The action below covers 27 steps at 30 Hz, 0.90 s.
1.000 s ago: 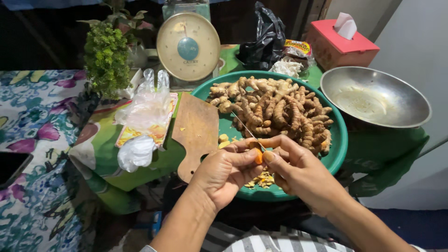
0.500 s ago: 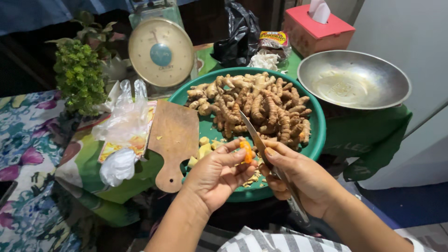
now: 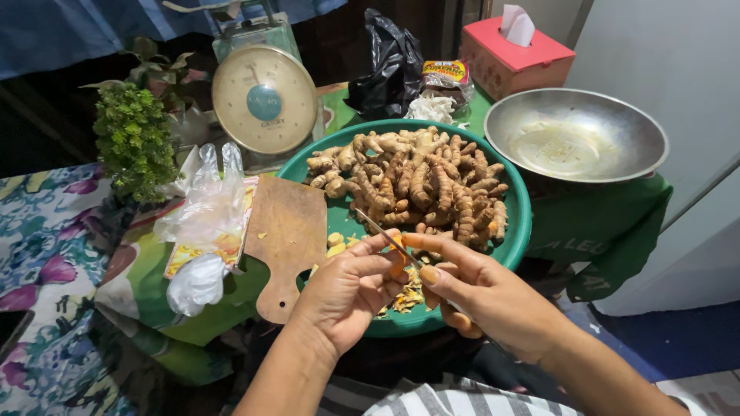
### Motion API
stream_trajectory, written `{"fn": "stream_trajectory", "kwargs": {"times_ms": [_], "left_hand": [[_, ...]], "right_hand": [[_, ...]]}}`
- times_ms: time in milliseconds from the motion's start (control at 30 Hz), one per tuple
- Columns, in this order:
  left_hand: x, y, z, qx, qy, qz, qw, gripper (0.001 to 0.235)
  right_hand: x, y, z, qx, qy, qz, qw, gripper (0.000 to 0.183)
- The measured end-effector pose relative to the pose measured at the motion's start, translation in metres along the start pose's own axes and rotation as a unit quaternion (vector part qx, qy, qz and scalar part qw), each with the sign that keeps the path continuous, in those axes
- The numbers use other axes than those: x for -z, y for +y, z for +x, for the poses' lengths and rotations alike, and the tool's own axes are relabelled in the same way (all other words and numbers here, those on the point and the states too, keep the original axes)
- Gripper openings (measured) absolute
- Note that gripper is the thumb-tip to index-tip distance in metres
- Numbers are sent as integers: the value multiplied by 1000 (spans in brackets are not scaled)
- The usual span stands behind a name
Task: The person peels turmeric roots one by one using a small knife. They hold each root in the left hand and scrape off the skin with the knife, placing the peeled pieces into a green basin. The process is repeated continuously throughout the clip.
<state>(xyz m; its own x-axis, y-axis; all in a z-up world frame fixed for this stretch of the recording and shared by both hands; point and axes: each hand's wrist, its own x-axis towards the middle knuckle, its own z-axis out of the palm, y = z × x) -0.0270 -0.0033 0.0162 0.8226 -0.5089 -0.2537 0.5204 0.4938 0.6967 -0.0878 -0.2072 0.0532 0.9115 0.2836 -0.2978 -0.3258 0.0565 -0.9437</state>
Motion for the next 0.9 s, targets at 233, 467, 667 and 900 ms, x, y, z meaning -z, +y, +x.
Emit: {"fn": "stream_trajectory", "kwargs": {"times_ms": [233,467,667,900], "left_hand": [[5,7,-7,-15,24,-16,999,41],[17,14,-17,-68,19,-22,997,44],[27,10,-15,-70,28,-43,996,43],[30,7,-12,-59,75,-65,993,38]], "right_hand": [[-23,-11,-3,7,34,-72,997,57],[-41,-12,8,17,49,-88,995,46],[-48,-4,21,79,53,-125,988,39],[-53,-7,25,-2,86,-59,995,37]]}}
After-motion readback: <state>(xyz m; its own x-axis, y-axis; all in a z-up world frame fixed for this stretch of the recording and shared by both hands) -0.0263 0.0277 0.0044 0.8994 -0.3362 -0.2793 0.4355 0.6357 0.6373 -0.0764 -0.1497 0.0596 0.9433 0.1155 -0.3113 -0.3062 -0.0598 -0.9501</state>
